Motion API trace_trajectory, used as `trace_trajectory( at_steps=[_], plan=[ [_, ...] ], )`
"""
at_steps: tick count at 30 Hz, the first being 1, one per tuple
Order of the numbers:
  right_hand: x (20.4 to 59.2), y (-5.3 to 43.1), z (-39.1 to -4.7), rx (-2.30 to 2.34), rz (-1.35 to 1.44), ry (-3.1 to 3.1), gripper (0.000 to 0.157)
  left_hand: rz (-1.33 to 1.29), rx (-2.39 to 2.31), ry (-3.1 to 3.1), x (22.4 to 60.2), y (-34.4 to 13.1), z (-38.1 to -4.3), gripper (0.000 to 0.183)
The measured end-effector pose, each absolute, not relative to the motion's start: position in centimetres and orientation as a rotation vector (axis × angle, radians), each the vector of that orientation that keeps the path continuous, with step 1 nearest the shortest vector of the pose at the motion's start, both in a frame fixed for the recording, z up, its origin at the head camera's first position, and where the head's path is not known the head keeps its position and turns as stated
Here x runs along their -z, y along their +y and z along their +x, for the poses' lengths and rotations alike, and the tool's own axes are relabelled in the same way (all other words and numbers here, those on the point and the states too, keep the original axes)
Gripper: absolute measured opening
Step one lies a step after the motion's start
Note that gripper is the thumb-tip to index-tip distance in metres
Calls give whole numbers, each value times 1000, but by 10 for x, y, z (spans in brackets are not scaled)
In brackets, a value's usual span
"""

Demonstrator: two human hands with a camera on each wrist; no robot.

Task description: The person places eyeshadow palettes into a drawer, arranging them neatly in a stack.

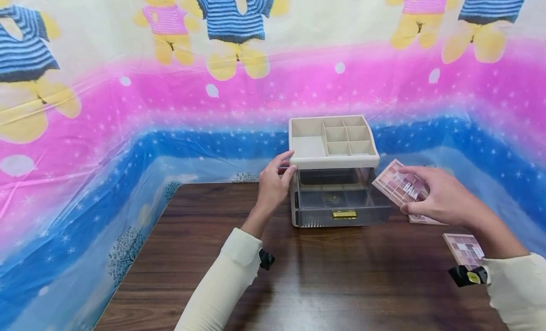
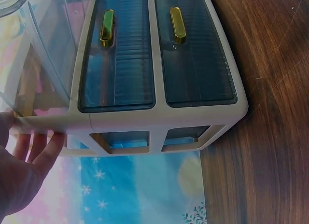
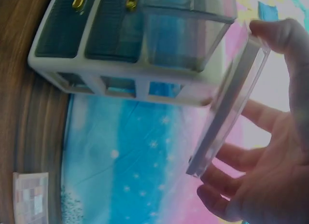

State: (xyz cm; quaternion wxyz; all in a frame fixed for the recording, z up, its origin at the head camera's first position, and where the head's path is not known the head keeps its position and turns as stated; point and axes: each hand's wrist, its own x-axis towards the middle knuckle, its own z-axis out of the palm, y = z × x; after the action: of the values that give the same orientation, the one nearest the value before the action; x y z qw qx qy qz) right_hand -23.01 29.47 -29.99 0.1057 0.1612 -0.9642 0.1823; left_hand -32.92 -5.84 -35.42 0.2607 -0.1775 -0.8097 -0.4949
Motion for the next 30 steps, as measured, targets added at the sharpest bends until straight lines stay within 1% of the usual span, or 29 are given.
trace_trajectory(
  at_steps=[6,14,19,27,30],
  plan=[
    [288,277,-230,-480,675,-2855,87,-473,1347,-2192,355,-59,-329,38],
    [272,247,-239,-342,945,-2847,76,-463,1327,-2203,355,-58,-330,38],
    [269,232,-247,-341,1050,-2872,71,-462,1327,-2210,355,-58,-329,38],
    [273,229,-253,-468,1175,-2897,67,-486,1309,-2211,355,-59,-328,38],
    [272,226,-255,-494,1225,-2898,62,-483,1301,-2203,355,-59,-328,38]
  ],
)
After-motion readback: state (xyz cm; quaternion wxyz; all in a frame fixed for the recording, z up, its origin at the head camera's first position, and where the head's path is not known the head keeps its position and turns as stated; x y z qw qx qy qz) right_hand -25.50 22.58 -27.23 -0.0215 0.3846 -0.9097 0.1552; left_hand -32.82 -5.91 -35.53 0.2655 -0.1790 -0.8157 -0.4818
